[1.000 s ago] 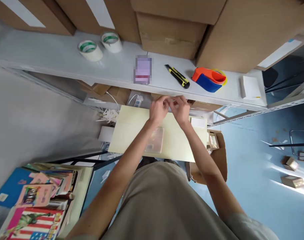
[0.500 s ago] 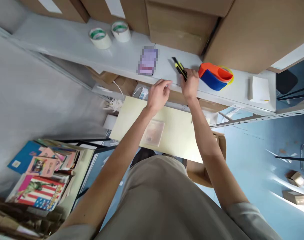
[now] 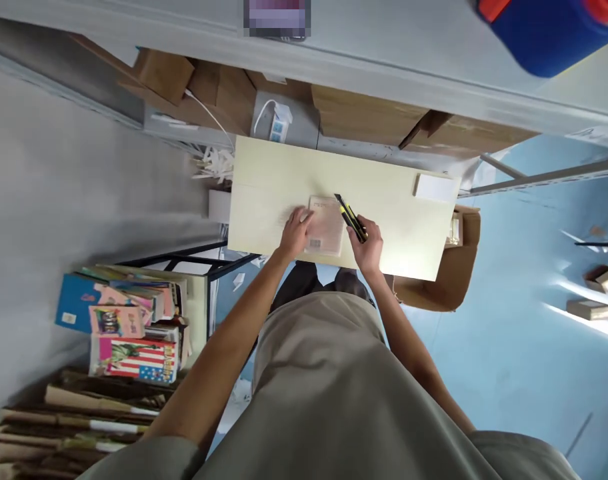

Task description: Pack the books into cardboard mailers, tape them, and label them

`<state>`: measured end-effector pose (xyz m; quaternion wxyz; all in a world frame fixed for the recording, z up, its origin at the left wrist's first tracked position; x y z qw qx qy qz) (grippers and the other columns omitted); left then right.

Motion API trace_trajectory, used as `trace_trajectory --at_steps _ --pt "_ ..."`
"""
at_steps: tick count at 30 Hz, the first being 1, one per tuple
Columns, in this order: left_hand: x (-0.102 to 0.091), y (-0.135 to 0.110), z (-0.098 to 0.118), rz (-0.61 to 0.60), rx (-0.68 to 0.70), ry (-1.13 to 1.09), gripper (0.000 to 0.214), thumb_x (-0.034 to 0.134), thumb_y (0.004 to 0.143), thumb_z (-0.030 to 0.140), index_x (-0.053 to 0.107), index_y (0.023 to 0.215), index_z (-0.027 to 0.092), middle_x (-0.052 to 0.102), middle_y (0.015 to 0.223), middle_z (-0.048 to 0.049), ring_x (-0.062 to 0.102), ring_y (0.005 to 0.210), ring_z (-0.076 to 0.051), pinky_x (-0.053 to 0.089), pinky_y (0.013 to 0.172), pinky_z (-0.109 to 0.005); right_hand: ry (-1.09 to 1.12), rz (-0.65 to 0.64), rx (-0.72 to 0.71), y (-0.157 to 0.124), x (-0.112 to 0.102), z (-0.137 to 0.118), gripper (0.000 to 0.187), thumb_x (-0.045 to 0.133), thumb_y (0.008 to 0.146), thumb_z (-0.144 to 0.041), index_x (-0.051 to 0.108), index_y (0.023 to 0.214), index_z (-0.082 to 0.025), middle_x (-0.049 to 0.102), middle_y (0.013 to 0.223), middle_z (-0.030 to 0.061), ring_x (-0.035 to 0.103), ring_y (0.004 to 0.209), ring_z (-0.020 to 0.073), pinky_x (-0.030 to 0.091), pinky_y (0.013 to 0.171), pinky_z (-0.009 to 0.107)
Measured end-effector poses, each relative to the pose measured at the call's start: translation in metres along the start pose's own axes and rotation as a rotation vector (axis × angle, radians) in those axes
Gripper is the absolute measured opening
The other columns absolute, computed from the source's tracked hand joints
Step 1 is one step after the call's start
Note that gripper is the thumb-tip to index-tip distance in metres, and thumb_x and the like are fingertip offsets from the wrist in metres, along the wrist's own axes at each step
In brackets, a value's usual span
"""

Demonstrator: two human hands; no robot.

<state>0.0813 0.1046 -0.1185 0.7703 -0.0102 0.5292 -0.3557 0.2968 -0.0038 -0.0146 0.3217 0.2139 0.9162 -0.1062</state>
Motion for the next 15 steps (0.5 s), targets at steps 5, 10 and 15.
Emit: trace_trajectory --at_steps 5,10,15 --pt "0.002 0.002 -0.013 -0.080 0.104 0.018 0.080 0.050 0.100 0.012 0.038 0.179 0.011 0.043 0.183 -0.0145 0.034 0.172 -0.036 0.038 0.137 -0.055 0.002 0.028 0.225 -0.044 0.053 0.006 0.045 0.065 0.105 -0.038 0.070 0.143 -0.016 0.072 0.132 0.0175 0.076 0.120 0.0276 0.064 0.107 0.041" --pt "-0.007 0.006 -0.018 -0.134 0.246 0.072 0.084 0.053 0.103 0.022 0.030 0.183 0.016 0.035 0.187 -0.0129 0.037 0.168 -0.039 0.044 0.130 -0.060 -0.054 0.094 0.341 -0.051 0.109 0.000 0.050 0.065 0.101 -0.034 0.067 0.149 -0.019 0.071 0.133 0.0156 0.077 0.121 0.0275 0.064 0.107 0.041" --pt "-0.010 0.013 -0.016 -0.208 0.300 0.138 0.088 0.056 0.101 0.024 0.027 0.184 0.015 0.029 0.190 -0.0128 0.037 0.167 -0.042 0.045 0.128 -0.060 -0.089 0.089 0.321 -0.036 0.145 -0.010 0.051 0.063 0.106 -0.034 0.062 0.154 -0.017 0.076 0.142 0.0174 0.075 0.133 0.0299 0.061 0.116 0.045"
Point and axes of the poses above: each hand's wrist, its own y-axis towards the middle knuckle, its own x-axis out of the palm, z = x × y, the point moved 8 cm from there along y, towards the middle knuckle
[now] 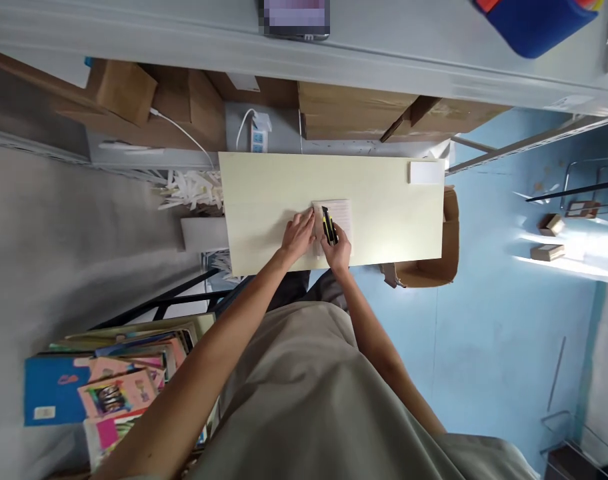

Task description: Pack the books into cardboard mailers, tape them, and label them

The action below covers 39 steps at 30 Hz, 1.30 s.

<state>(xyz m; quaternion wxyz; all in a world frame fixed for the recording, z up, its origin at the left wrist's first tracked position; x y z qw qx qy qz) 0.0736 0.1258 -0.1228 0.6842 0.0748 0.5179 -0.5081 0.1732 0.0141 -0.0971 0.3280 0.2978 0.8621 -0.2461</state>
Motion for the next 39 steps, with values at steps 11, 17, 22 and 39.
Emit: trace_trajectory --at_steps 11,17,22,39 --pt "-0.012 0.002 -0.028 0.008 0.075 0.008 0.085 0.056 0.100 0.020 0.031 0.181 0.009 0.023 0.191 -0.0179 0.022 0.176 -0.043 0.030 0.139 -0.061 -0.367 -0.253 0.034 0.031 0.029 -0.050 0.059 0.046 0.116 -0.031 0.050 0.173 -0.019 0.075 0.141 0.0163 0.078 0.117 0.0292 0.062 0.102 0.037" --pt "-0.016 0.004 -0.029 0.030 0.097 -0.055 0.087 0.059 0.097 0.018 0.034 0.180 0.013 0.029 0.189 -0.0180 0.025 0.175 -0.045 0.033 0.138 -0.063 -0.493 -0.322 0.060 0.028 0.027 -0.060 0.062 0.038 0.117 -0.028 0.041 0.178 -0.020 0.070 0.148 0.0178 0.076 0.121 0.0299 0.061 0.102 0.037" --pt "-0.017 0.005 -0.031 0.019 0.114 -0.044 0.087 0.059 0.095 0.017 0.036 0.179 0.011 0.029 0.189 -0.0174 0.025 0.174 -0.046 0.035 0.136 -0.064 -0.520 -0.360 0.048 0.019 0.022 -0.059 0.063 0.039 0.116 -0.026 0.042 0.178 -0.021 0.068 0.149 0.0179 0.075 0.121 0.0312 0.061 0.102 0.038" --pt "-0.008 0.012 -0.032 -0.004 0.101 -0.047 0.085 0.068 0.101 0.025 0.036 0.178 0.010 0.026 0.189 -0.0224 0.027 0.172 -0.050 0.036 0.135 -0.068 -0.687 -0.581 0.109 -0.080 0.000 -0.038 0.063 0.044 0.116 -0.023 0.039 0.178 -0.025 0.069 0.147 0.0184 0.080 0.118 0.0305 0.062 0.098 0.038"
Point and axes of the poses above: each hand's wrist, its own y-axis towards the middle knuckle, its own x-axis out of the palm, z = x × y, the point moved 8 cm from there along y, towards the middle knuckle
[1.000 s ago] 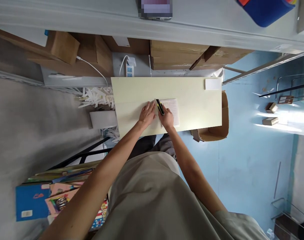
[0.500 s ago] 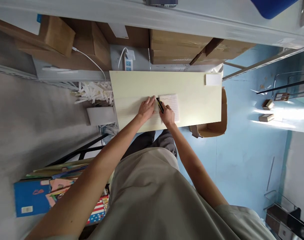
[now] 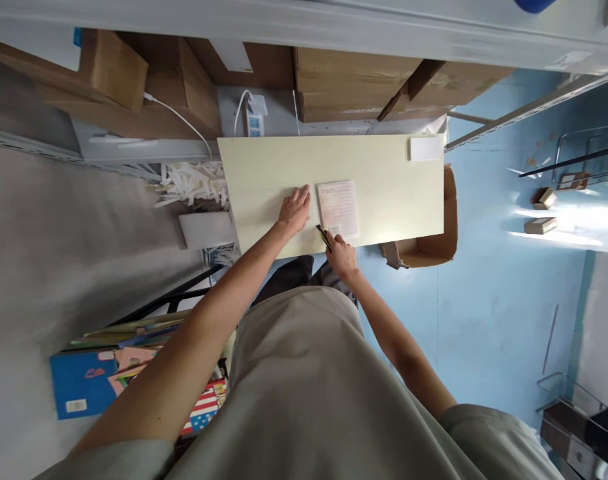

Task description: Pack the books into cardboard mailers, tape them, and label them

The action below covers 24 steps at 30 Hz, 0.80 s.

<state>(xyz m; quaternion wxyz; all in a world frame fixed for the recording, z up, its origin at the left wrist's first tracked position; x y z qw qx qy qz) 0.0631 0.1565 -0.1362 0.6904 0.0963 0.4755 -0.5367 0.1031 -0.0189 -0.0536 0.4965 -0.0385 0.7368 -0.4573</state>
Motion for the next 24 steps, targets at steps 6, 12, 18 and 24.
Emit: trace_trajectory --at_steps 6,12,18,24 --pt "0.005 0.004 0.003 -0.014 -0.053 0.007 0.083 0.060 0.102 0.023 0.033 0.178 0.006 0.023 0.189 -0.0245 0.035 0.167 -0.051 0.034 0.134 -0.071 -0.022 -0.122 -0.029 -0.040 0.001 0.001 0.046 0.052 0.109 -0.013 0.067 0.151 -0.023 0.076 0.140 0.0180 0.079 0.125 0.0319 0.061 0.098 0.037" --pt "0.006 -0.007 0.012 -0.026 -0.076 0.011 0.085 0.051 0.097 0.014 0.031 0.179 0.003 0.016 0.191 -0.0241 0.038 0.165 -0.049 0.044 0.129 -0.067 0.091 0.026 0.030 -0.062 -0.037 0.022 0.052 0.058 0.111 -0.025 0.058 0.163 -0.025 0.077 0.139 0.0160 0.081 0.117 0.0316 0.061 0.094 0.037" --pt "-0.003 -0.035 0.044 0.049 -0.088 -0.080 0.085 0.060 0.100 0.028 0.032 0.176 0.004 0.025 0.186 -0.0309 0.038 0.169 -0.046 0.041 0.134 -0.061 0.298 0.312 -0.028 -0.064 -0.106 0.063 0.059 0.057 0.112 -0.032 0.054 0.170 -0.024 0.078 0.136 0.0152 0.081 0.115 0.0323 0.063 0.094 0.037" --pt "-0.098 -0.038 0.137 0.414 0.167 -0.119 0.066 0.051 0.112 0.042 0.038 0.174 0.020 0.050 0.176 -0.0204 0.037 0.171 -0.038 0.037 0.139 -0.062 0.520 0.760 -0.281 -0.050 -0.214 0.098 0.061 0.062 0.105 -0.039 0.057 0.163 -0.024 0.078 0.134 0.0157 0.080 0.116 0.0350 0.066 0.101 0.047"
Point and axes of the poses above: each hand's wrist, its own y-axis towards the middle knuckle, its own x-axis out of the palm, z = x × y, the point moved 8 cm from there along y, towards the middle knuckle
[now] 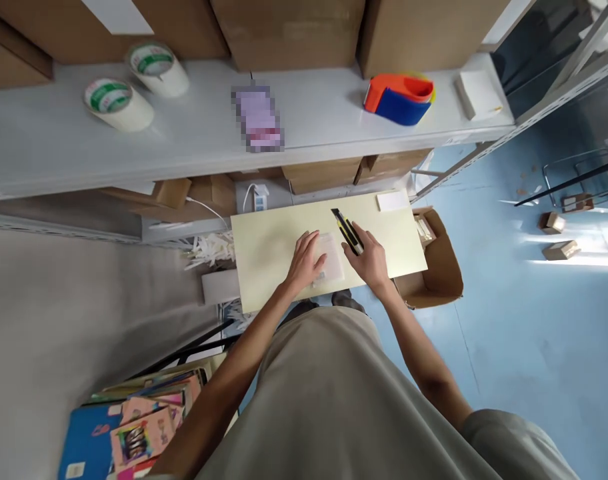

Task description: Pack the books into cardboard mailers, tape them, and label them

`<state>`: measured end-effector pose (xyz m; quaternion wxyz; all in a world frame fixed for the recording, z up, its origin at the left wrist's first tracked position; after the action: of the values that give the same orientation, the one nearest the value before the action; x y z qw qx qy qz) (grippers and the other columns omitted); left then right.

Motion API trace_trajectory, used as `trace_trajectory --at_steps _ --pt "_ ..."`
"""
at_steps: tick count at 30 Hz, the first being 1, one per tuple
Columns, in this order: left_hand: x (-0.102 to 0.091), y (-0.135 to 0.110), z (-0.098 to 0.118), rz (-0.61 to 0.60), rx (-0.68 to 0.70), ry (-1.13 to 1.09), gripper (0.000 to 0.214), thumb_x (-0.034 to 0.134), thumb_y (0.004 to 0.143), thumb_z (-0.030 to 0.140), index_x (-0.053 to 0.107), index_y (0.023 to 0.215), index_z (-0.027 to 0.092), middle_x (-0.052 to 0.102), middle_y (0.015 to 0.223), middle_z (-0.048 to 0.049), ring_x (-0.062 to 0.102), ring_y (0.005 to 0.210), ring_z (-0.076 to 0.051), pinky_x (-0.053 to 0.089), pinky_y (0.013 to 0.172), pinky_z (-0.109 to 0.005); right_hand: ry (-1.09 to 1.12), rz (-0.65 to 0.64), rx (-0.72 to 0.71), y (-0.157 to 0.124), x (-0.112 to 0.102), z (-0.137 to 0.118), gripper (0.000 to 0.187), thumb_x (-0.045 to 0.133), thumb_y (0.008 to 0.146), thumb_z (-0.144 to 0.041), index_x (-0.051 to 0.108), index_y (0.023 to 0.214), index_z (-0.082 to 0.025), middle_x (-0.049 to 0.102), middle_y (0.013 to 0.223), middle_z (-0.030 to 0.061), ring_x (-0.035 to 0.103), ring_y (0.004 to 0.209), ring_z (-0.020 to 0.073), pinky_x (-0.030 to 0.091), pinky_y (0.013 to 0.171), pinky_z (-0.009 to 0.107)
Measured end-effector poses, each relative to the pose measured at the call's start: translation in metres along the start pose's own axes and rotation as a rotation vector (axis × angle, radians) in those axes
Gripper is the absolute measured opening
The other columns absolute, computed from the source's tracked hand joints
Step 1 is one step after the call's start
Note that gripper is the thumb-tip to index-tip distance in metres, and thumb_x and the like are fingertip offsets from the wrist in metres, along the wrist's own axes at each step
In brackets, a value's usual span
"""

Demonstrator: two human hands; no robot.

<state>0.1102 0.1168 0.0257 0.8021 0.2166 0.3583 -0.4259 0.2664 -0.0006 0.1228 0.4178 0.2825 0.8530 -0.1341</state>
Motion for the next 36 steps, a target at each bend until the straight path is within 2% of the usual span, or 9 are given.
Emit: trace_trajectory --at_steps 8,12,17,22,25,27,31,33,36 --pt "-0.126 0.112 0.126 0.406 0.260 0.020 0.059 0.048 0.117 0.050 0.040 0.170 0.026 0.055 0.168 -0.0187 0.046 0.164 -0.034 0.039 0.138 -0.060 0.052 0.251 -0.303 0.154 -0.083 -0.049 0.042 0.062 0.103 -0.037 0.055 0.143 -0.025 0.072 0.134 0.0148 0.075 0.118 0.0333 0.066 0.096 0.049" --pt "-0.155 0.143 0.147 0.504 0.253 0.080 0.059 0.048 0.117 0.054 0.042 0.168 0.026 0.055 0.168 -0.0184 0.047 0.163 -0.033 0.040 0.137 -0.059 -0.058 0.218 -0.378 0.231 -0.077 -0.071 0.037 0.055 0.111 -0.037 0.057 0.144 -0.020 0.059 0.151 0.0217 0.072 0.125 0.0364 0.064 0.098 0.052" --pt "-0.157 0.131 0.143 0.551 0.194 0.086 0.055 0.050 0.117 0.049 0.045 0.165 0.024 0.055 0.167 -0.0186 0.048 0.162 -0.032 0.040 0.137 -0.057 -0.122 0.129 -0.395 0.302 -0.041 -0.072 0.035 0.050 0.120 -0.036 0.066 0.132 -0.007 0.063 0.145 0.0248 0.070 0.129 0.0303 0.052 0.114 0.052" --pt "-0.110 0.087 0.067 0.498 -0.027 0.006 0.057 0.063 0.108 0.036 0.050 0.161 0.020 0.056 0.166 -0.0185 0.050 0.159 -0.034 0.039 0.137 -0.057 -0.031 0.163 -0.408 0.312 -0.037 -0.065 0.055 0.031 0.125 -0.043 0.065 0.134 -0.001 0.062 0.146 0.0246 0.060 0.135 0.0229 0.041 0.120 0.051" --pt "-0.056 0.040 -0.007 0.459 -0.303 -0.074 0.057 0.068 0.099 0.026 0.058 0.154 0.017 0.059 0.161 -0.0194 0.055 0.154 -0.033 0.048 0.131 -0.052 0.020 0.279 -0.472 0.265 -0.038 -0.054 0.041 0.047 0.123 -0.044 0.064 0.146 -0.015 0.062 0.148 0.0201 0.054 0.134 0.0257 0.041 0.122 0.051" --pt "-0.009 0.003 -0.052 0.369 -0.549 -0.131 0.057 0.069 0.093 0.020 0.061 0.150 0.015 0.061 0.158 -0.0207 0.064 0.144 -0.034 0.058 0.119 -0.048 0.114 0.283 -0.499 0.215 -0.022 -0.035 0.039 0.040 0.123 -0.043 0.065 0.142 -0.021 0.062 0.139 0.0167 0.056 0.131 0.0252 0.045 0.122 0.048" --pt "0.075 -0.050 -0.092 0.130 -0.883 -0.226 0.059 0.075 0.085 0.018 0.067 0.143 0.009 0.065 0.148 -0.0219 0.075 0.113 -0.029 0.062 0.102 -0.042 0.258 -0.145 -0.038 0.117 0.077 0.059 0.026 0.058 0.111 -0.029 0.064 0.132 -0.015 0.067 0.138 0.0218 0.067 0.116 0.0266 0.055 0.109 0.044" --pt "0.099 -0.059 -0.094 0.072 -0.922 -0.243 0.062 0.078 0.084 0.020 0.067 0.144 0.007 0.068 0.140 -0.0215 0.074 0.117 -0.031 0.060 0.104 -0.042 0.284 -0.400 0.328 0.065 0.133 0.113 0.033 0.070 0.101 -0.025 0.064 0.132 -0.015 0.069 0.142 0.0235 0.070 0.121 0.0287 0.055 0.113 0.045" --pt "0.115 -0.059 -0.094 0.057 -0.921 -0.228 0.064 0.076 0.083 0.017 0.066 0.146 0.007 0.069 0.135 -0.0204 0.067 0.131 -0.035 0.055 0.114 -0.046 0.310 -0.500 0.480 0.019 0.174 0.150 0.035 0.076 0.093 -0.023 0.069 0.126 -0.012 0.077 0.126 0.0228 0.077 0.113 0.0315 0.060 0.102 0.044"
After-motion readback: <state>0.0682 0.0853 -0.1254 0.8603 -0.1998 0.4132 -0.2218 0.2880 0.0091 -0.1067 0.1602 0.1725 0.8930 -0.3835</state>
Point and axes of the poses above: each hand's wrist, its own y-axis towards the middle knuckle, its own x-axis out of the palm, z = x × y, the point moved 8 cm from there along y, towards the middle knuckle
